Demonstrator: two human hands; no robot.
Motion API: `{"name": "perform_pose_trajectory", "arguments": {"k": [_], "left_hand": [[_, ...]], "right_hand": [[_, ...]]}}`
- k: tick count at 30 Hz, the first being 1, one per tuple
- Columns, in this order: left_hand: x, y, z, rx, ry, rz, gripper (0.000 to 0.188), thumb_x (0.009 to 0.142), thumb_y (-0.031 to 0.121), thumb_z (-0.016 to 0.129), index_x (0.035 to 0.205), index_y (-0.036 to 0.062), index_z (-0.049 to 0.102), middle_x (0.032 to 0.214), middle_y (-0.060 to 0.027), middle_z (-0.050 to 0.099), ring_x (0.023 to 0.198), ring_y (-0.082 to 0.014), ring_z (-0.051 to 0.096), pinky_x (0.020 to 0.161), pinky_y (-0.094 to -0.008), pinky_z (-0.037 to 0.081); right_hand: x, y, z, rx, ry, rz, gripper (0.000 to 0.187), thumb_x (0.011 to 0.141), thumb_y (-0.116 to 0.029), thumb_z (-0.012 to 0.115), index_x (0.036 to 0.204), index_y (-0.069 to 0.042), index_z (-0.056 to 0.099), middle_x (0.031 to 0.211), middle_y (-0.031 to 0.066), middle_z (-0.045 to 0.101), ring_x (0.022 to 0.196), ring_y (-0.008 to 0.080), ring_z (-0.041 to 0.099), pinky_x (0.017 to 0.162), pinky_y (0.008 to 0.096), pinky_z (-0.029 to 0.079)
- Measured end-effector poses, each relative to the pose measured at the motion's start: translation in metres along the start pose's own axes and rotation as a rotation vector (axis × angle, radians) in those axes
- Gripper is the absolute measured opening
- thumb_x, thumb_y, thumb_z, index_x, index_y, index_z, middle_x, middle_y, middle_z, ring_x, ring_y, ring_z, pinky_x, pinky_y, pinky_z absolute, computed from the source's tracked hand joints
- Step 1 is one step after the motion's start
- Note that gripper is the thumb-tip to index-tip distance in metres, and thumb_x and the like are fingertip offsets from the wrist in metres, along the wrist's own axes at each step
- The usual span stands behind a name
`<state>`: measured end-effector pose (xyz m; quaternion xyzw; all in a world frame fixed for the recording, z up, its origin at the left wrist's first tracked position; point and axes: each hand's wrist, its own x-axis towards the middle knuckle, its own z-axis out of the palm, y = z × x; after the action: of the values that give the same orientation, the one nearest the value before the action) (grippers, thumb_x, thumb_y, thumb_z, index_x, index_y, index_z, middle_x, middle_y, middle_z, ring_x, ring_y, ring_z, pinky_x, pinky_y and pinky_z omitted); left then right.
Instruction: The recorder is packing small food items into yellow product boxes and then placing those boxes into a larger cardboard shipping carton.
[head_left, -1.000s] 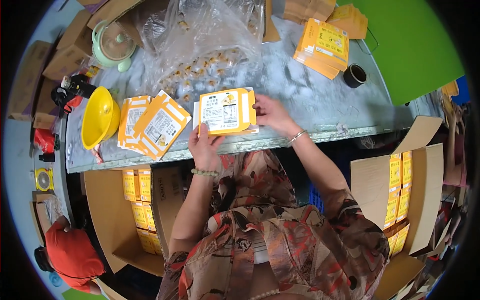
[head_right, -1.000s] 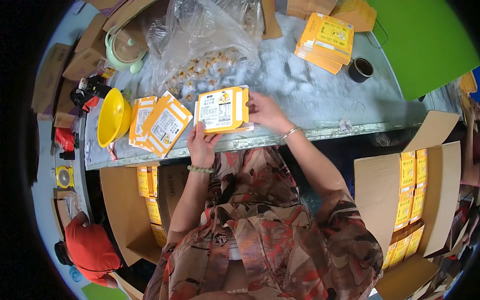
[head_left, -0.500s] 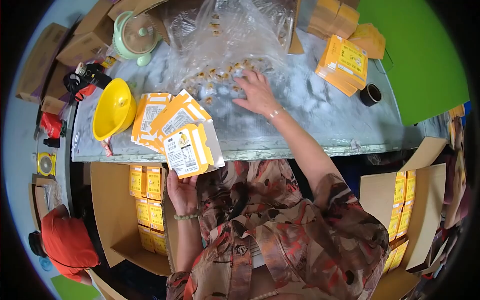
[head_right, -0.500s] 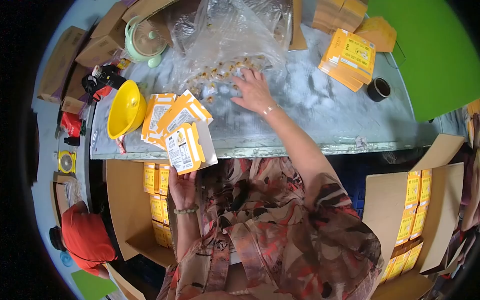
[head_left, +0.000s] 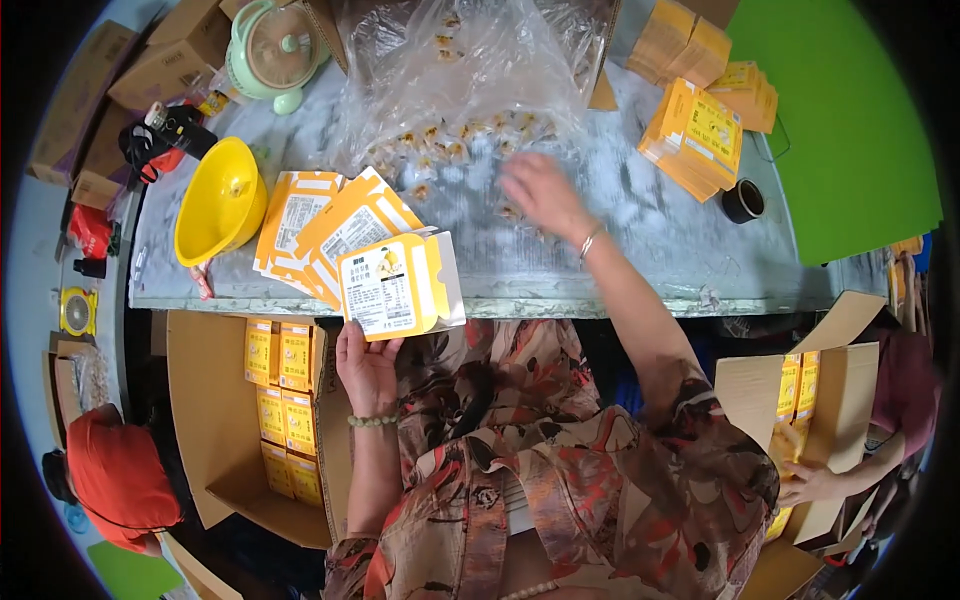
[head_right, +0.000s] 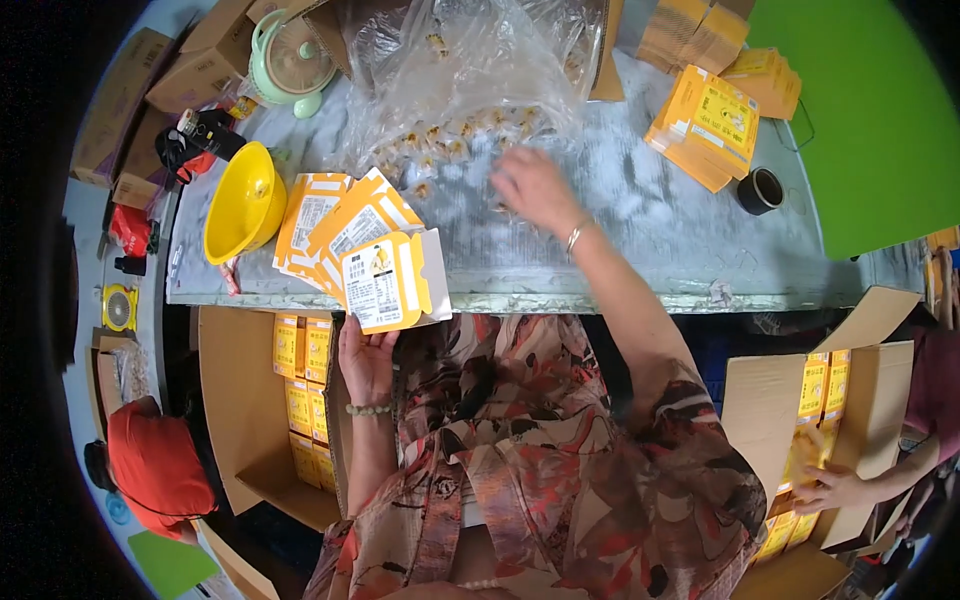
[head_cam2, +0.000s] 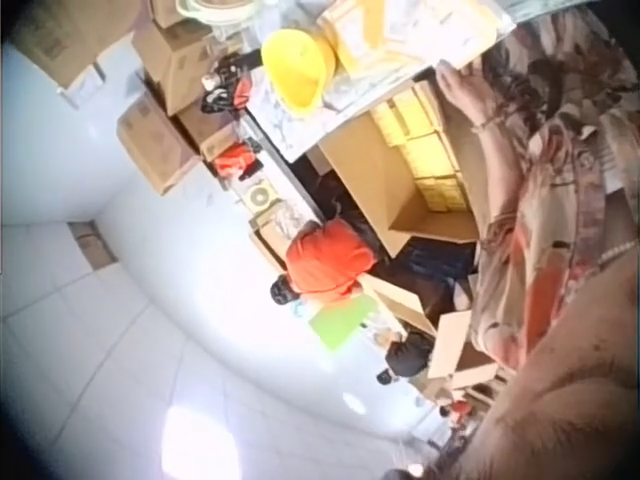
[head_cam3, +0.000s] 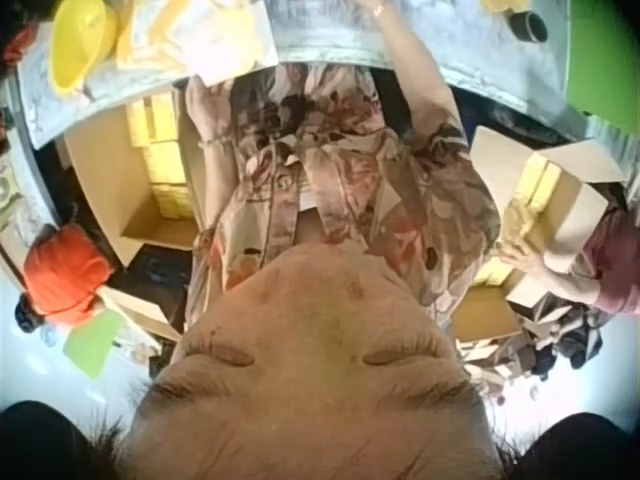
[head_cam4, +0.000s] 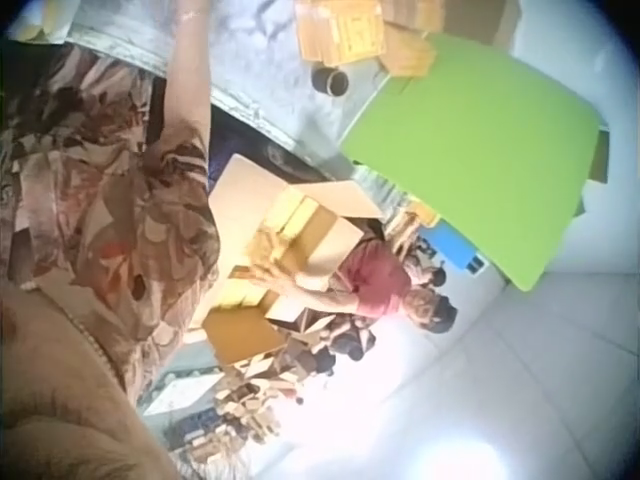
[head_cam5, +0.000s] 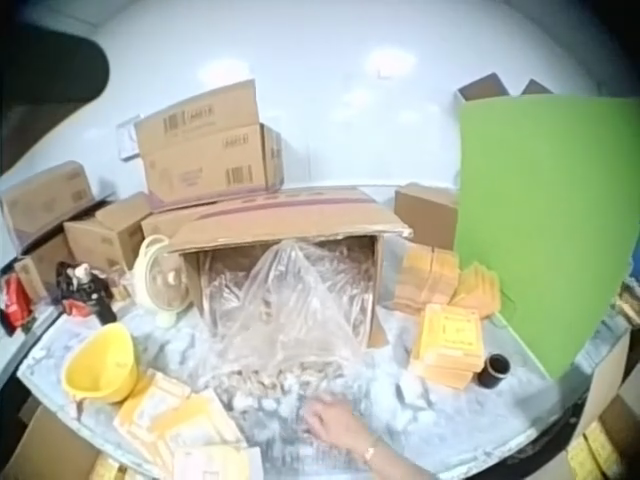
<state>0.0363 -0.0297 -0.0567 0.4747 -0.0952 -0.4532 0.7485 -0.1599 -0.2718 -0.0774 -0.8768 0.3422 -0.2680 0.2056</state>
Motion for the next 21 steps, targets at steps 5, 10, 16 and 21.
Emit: {"name": "perform_pose_trajectory", "arguments": {"k": [5, 10, 16, 21], "left_hand": [[0.005, -0.003, 0.004, 0.012, -0.011, 0.019, 0.022, 0.084, 0.020, 0.044, 0.096, 0.0029, 0.046, 0.084, -0.0075, 0.056, 0.069, -0.0134, 0.055, 0.063, -0.0331, 0.050], [0.015, -0.002, 0.024, 0.142, 0.088, 0.121, 0.021, 0.083, 0.019, 0.046, 0.095, 0.0027, 0.045, 0.084, -0.0083, 0.056, 0.072, -0.0148, 0.057, 0.061, -0.0319, 0.051], [0.049, -0.021, 0.038, 0.253, 0.022, 0.194, 0.023, 0.082, 0.017, 0.047, 0.099, 0.0016, 0.045, 0.085, -0.0076, 0.054, 0.073, -0.0158, 0.057, 0.058, -0.0291, 0.052], [0.061, -0.034, 0.057, 0.287, 0.003, 0.142, 0.023, 0.081, 0.018, 0.049, 0.097, 0.0021, 0.046, 0.086, -0.0076, 0.054, 0.072, -0.0154, 0.056, 0.057, -0.0284, 0.052]], "right_hand": [[0.034, 0.013, -0.002, -0.412, -0.052, 0.078, 0.036, 0.075, -0.033, 0.049, 0.101, -0.008, 0.052, 0.106, 0.0113, 0.046, 0.102, 0.0273, 0.038, 0.088, 0.0381, 0.029], [-0.005, 0.010, -0.003, -0.270, -0.256, -0.105, 0.042, 0.074, -0.035, 0.050, 0.107, -0.009, 0.048, 0.112, 0.0118, 0.042, 0.105, 0.0272, 0.036, 0.090, 0.0376, 0.026], [-0.047, 0.001, -0.055, -0.076, -0.208, -0.049, 0.063, 0.062, -0.037, 0.062, 0.115, -0.009, 0.041, 0.116, 0.0131, 0.037, 0.109, 0.0297, 0.033, 0.092, 0.0354, 0.027], [-0.066, 0.003, -0.075, -0.121, -0.470, 0.294, 0.081, 0.050, -0.029, 0.071, 0.119, -0.007, 0.034, 0.114, 0.0188, 0.035, 0.105, 0.0327, 0.036, 0.088, 0.0308, 0.033]]}}
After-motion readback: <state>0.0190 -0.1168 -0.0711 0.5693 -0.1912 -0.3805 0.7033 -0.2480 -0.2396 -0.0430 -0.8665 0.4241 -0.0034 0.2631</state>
